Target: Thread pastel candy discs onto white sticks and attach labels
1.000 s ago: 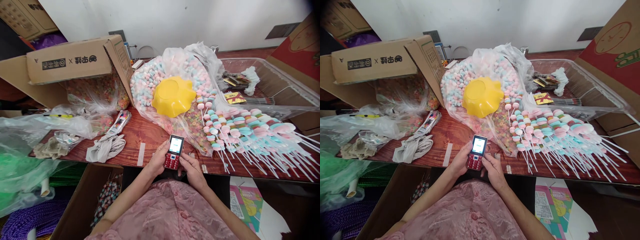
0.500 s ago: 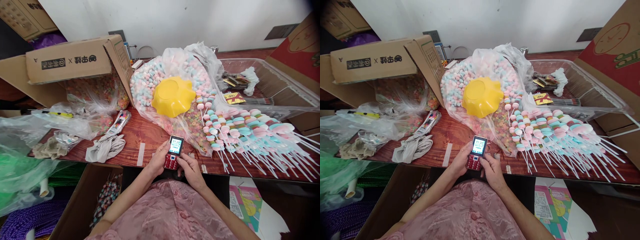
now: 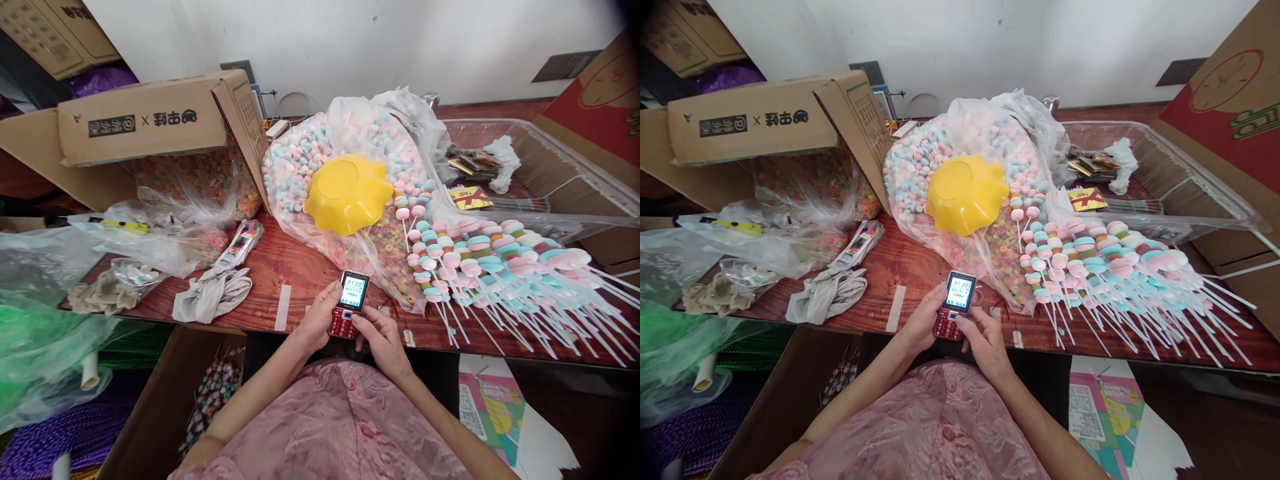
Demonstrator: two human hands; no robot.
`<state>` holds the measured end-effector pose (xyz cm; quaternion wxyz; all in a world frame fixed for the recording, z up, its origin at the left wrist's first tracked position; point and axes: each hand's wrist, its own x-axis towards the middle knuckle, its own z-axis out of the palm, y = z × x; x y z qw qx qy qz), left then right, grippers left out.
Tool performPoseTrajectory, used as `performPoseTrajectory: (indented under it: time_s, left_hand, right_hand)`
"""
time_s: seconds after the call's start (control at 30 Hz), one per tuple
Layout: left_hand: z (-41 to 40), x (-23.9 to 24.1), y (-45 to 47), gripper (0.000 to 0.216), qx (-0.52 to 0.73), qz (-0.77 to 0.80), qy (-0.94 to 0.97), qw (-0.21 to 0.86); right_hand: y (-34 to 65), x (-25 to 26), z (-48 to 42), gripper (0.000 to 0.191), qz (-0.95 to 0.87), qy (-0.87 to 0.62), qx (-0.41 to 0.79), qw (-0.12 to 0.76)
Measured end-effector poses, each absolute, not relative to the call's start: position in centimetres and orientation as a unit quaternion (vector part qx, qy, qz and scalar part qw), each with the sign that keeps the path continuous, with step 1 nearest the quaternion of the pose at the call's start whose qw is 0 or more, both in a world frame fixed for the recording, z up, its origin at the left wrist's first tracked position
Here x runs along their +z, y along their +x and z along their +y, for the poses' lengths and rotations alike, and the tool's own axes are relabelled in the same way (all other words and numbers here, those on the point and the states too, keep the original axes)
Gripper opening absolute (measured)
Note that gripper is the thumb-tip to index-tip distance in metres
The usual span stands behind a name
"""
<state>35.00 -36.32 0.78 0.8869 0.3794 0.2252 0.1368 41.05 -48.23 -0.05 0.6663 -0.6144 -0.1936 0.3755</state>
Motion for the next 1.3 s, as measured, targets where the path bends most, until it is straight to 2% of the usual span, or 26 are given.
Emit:
performPoseTrajectory:
  time_s: [0.23,0.57,0.77,0.97,1.3]
  left_hand:
    - [-36.8,0.2,35.4,0.053,0.157,0.242,0.375,0.881]
    - [-37.1,0.2,35.6,0.047,0.171,0.254,0.367,0.878]
    - [-37.0,1.3,35.8,0.056,0.166,0.251,0.360,0.883]
    - [-36.3,3.4,37.5,0.053,0.218,0.214,0.356,0.883]
    - [-35.4,5.3,40.0,0.050,0.229,0.188,0.317,0.901]
  right_hand:
    - [40.5,0.4,-47.2,0.042,-0.141,-0.621,0.353,0.685]
    - [40.3,0.3,-47.2,0.039,-0.129,-0.626,0.342,0.689]
    - [40.5,1.2,-46.9,0.034,-0.139,-0.618,0.337,0.696]
    - [41.7,2.2,-45.8,0.037,-0.168,-0.588,0.302,0.732]
    - [43.9,3.2,-44.3,0.037,-0.197,-0.594,0.241,0.742]
